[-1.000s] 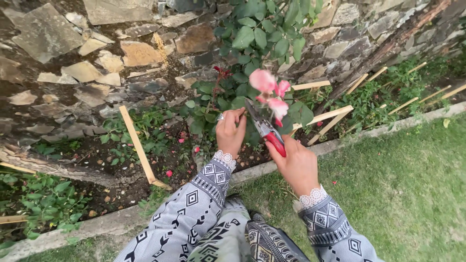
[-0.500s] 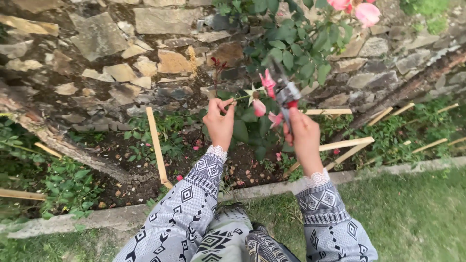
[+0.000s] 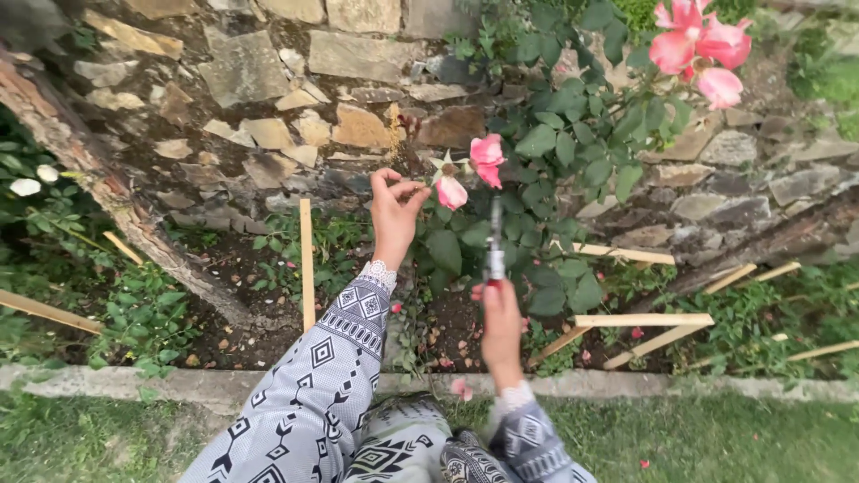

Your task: Pruning rose bushes in a garden using pruning shears.

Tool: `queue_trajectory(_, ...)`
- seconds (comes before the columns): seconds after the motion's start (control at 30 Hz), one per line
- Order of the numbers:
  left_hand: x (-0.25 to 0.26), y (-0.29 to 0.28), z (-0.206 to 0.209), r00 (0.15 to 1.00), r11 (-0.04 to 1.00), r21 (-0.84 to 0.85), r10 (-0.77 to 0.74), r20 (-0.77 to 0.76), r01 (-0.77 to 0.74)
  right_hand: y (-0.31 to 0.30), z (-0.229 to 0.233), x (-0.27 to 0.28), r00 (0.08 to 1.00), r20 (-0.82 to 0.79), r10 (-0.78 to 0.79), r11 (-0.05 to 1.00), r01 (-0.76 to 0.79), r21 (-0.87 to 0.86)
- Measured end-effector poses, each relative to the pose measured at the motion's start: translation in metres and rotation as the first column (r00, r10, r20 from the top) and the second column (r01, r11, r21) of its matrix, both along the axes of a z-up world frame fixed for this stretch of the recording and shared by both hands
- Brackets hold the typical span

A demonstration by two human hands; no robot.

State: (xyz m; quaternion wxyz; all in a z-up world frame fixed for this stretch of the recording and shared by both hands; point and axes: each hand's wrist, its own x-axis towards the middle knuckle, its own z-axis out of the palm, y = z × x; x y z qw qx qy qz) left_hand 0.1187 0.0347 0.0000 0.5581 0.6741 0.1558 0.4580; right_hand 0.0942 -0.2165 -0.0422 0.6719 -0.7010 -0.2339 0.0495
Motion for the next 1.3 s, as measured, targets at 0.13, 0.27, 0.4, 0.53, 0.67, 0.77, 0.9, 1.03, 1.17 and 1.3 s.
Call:
queue_trajectory(0.13, 0.007, 0.016, -0.005, 0.999, 0.998, -0.049, 0.031, -0.007, -0.032, 0.049, 0.001, -0.002, 0.998, -0.054, -0.038, 0.996, 0.034, -0.084)
queue_trajectory(0.27, 0.001, 0.023, -0.003, 0.995, 0.994, -0.049, 0.095, -0.019, -0.096, 0.075, 0.011, 0.007, 0.998, -0.060, -0.004, 0.981, -0.008, -0.194)
queue_trajectory(0.4, -0.006, 0.040, -0.010, 0.994, 0.995, -0.005, 0.098, -0.051, -0.098, 0.086, 0.026, 0.011, 0.995, -0.054, 0.086, 0.978, -0.095, -0.185)
queue_trajectory(0.53, -0.016, 0.055, -0.014, 0.983, 0.991, 0.026, 0.136, -0.126, -0.134, 0.084, 0.032, 0.010, 0.985, 0.133, 0.106, 0.972, -0.075, -0.222)
queue_trajectory(0.67, -0.019, 0.066, -0.022, 0.987, 0.997, 0.021, 0.072, -0.140, -0.070, 0.089, 0.049, 0.011, 0.937, 0.347, 0.047, 0.931, 0.084, -0.355)
queue_trajectory(0.77, -0.019, 0.076, -0.029, 0.983, 0.996, 0.070, 0.073, -0.170, -0.061, 0.094, 0.063, 0.009, 0.932, 0.358, 0.058, 0.900, 0.106, -0.422)
queue_trajectory(0.9, -0.019, 0.081, -0.031, 0.977, 0.997, 0.047, 0.062, -0.204, -0.053, 0.100, 0.053, 0.009, 0.953, 0.298, 0.063, 0.905, 0.071, -0.420)
queue_trajectory(1.03, -0.017, 0.081, -0.026, 0.983, 0.998, 0.045, 0.058, -0.177, -0.051, 0.101, 0.047, 0.014, 0.931, 0.360, 0.058, 0.927, 0.084, -0.366)
queue_trajectory(1.17, -0.004, 0.084, -0.022, 0.984, 0.999, -0.008, 0.041, -0.176, -0.044, 0.099, 0.069, 0.017, 0.932, 0.361, 0.045, 0.927, 0.096, -0.364)
queue_trajectory(1.3, 0.011, 0.080, -0.024, 0.980, 0.993, 0.095, 0.085, -0.180, -0.069, 0.095, 0.077, 0.025, 0.907, 0.421, -0.006, 0.909, 0.181, -0.376)
